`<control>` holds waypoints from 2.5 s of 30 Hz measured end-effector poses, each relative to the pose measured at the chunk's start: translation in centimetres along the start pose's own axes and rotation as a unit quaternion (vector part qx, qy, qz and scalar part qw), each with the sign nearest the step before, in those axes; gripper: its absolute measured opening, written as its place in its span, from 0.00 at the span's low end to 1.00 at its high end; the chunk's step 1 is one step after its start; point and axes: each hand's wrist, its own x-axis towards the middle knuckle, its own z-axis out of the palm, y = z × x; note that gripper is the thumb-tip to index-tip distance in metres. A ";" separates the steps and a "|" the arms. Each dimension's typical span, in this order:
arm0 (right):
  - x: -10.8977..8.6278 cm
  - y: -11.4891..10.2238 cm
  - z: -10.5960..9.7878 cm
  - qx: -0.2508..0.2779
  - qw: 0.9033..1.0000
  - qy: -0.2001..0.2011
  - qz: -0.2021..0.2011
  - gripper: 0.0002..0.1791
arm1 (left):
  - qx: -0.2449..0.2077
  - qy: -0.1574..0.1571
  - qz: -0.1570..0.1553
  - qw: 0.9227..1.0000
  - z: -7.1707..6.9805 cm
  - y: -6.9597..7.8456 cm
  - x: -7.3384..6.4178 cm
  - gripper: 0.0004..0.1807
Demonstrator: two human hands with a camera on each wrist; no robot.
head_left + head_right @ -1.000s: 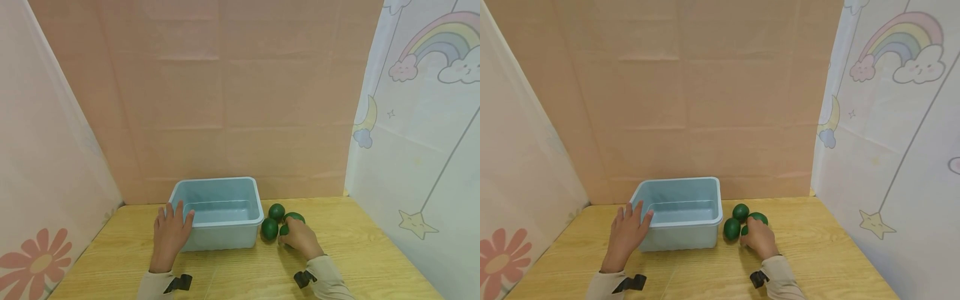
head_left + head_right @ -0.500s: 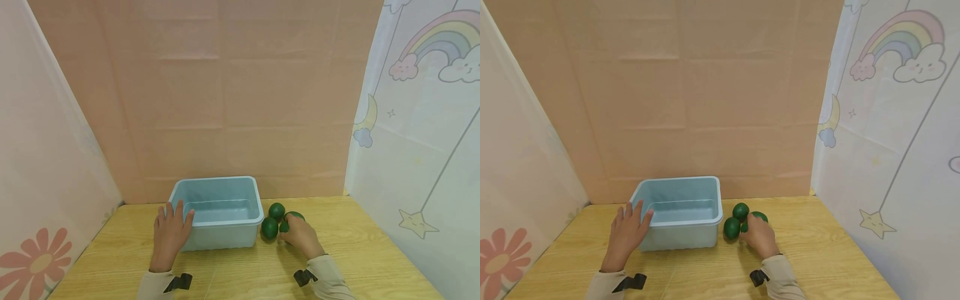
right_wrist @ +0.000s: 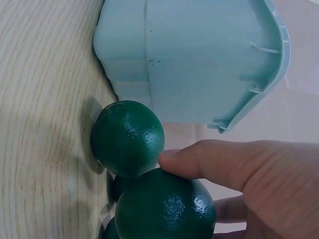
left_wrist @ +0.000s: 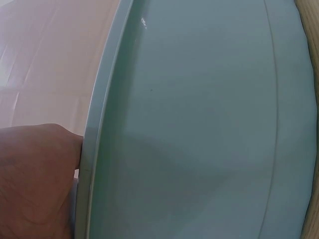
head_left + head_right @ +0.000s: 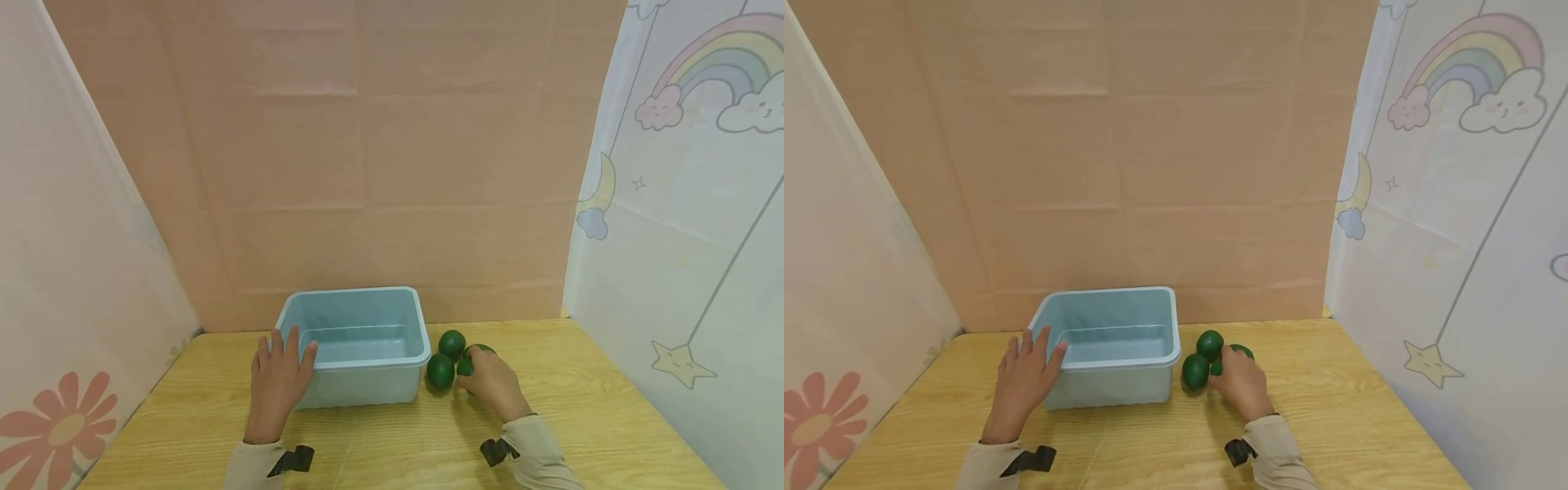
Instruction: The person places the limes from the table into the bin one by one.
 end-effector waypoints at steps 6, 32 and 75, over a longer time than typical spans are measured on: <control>-0.1 -0.1 -0.1 0.002 1.000 0.000 0.004 0.31 | 0.001 -0.003 -0.002 1.000 0.0 0.0 0.0 0.33; 0.2 -0.2 -0.1 0.005 1.000 0.026 -0.006 0.26 | 0.004 -0.001 -0.002 1.000 -0.1 0.0 0.1 0.33; 0.3 -0.7 -0.4 0.017 0.998 0.057 -0.009 0.31 | -0.001 -0.010 -0.005 1.000 0.0 0.0 0.0 0.34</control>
